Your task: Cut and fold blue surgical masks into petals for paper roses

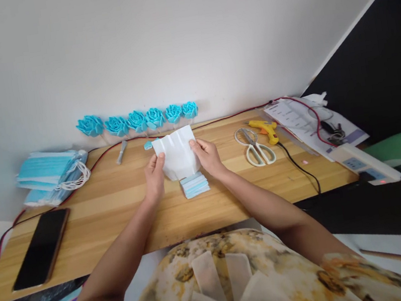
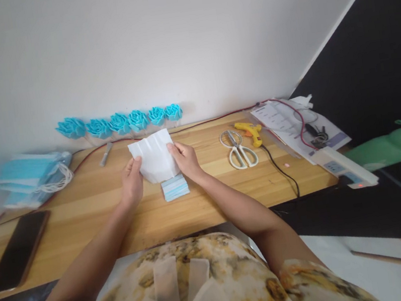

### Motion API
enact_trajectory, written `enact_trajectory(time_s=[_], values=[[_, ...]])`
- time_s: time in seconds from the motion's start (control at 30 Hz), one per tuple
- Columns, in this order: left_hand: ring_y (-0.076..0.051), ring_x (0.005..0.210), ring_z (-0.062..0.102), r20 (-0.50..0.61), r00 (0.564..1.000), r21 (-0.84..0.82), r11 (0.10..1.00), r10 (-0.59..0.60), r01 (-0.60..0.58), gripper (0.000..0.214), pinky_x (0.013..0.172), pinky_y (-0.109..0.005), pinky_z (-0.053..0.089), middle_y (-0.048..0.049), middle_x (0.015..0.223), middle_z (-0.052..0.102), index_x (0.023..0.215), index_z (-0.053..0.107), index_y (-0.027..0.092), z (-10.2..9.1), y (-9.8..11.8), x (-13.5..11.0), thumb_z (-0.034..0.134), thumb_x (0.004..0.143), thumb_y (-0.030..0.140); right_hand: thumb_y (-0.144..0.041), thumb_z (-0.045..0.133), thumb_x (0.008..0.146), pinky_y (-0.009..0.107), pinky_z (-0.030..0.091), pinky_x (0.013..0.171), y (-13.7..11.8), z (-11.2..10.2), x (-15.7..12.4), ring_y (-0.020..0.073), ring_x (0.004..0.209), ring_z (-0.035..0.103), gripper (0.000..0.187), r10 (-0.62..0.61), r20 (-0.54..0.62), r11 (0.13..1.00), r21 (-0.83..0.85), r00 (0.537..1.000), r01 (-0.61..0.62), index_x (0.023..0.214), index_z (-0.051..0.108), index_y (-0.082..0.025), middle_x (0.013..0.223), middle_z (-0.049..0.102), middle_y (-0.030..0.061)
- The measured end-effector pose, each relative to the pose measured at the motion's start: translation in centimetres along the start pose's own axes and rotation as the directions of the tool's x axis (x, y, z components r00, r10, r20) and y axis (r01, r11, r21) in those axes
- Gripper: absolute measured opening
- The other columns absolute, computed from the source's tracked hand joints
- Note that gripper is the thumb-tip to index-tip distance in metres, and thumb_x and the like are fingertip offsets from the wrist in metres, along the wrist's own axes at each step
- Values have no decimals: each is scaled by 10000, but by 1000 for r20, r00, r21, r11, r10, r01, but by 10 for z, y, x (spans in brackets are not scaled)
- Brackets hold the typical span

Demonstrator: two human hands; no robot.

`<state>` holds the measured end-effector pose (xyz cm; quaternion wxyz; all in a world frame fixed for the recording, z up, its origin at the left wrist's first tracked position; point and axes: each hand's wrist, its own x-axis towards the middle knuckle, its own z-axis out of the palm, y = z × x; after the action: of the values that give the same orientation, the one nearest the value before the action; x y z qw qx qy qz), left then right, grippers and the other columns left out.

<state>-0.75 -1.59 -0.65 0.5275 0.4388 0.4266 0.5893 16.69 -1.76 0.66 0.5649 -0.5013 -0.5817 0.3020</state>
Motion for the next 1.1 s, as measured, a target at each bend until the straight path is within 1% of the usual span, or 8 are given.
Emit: enact_trajectory(time_s=[0.07,0.17,0.37,0.47,0.7,0.87,0.97,1.1], values=[[-151,698,594,-10,1000,14,1000,-19,19,467,621,-241,449,-34,795,688,889,685,151,0,-1,0,750,746,591,-568,499,931,270,229,566,0,1,-2,93,595,287,503,-14,17,1000,-8,1000,14,617,331,-213,613,270,-50],[-137,608,543,-31,999,94,995,-24,26,455,551,-239,411,-19,675,639,782,660,143,-1,-2,-1,743,752,589,-578,489,927,269,227,560,-2,4,-5,90,577,282,524,-24,45,998,-59,999,27,600,295,-217,588,262,-54],[-115,563,475,-33,995,213,973,98,-88,391,507,-234,361,-5,638,577,713,634,154,-4,-4,-1,673,840,522,-531,453,932,269,242,567,-5,3,-3,95,570,318,466,-52,-42,990,-135,998,46,608,332,-218,569,301,-53],[-108,559,469,-57,991,243,965,118,-101,363,511,-227,362,4,617,557,685,619,157,-4,-4,0,683,839,479,-519,449,930,270,246,568,-5,4,-5,96,562,320,459,-61,-23,988,-146,998,57,605,322,-221,560,300,-53],[-129,573,541,-63,998,106,994,29,-23,383,491,-225,396,-12,646,609,759,657,158,-9,-7,8,706,808,534,-533,444,935,270,247,570,-6,5,-6,98,578,296,462,-29,-36,994,-105,999,25,618,321,-222,580,279,-51],[-107,500,502,-64,998,99,995,-21,27,454,457,-219,379,-1,603,602,721,636,158,-6,-4,5,732,757,601,-574,478,924,269,242,573,-7,-2,-2,96,595,280,502,-11,60,1000,-21,998,13,618,296,-220,615,258,-49],[-103,494,503,-11,999,102,994,-46,47,516,468,-220,387,-2,590,602,684,619,155,-2,-3,0,744,712,655,-593,493,914,264,258,583,-7,-6,2,100,617,302,491,-5,73,1000,10,997,4,642,335,-216,639,293,-46],[-111,493,493,56,995,118,990,-81,74,531,471,-227,367,6,557,569,648,605,158,0,-3,-3,752,692,667,-575,522,900,262,247,574,-5,-9,6,99,617,296,486,3,7,1000,-21,1000,-3,636,330,-216,634,291,-46]])
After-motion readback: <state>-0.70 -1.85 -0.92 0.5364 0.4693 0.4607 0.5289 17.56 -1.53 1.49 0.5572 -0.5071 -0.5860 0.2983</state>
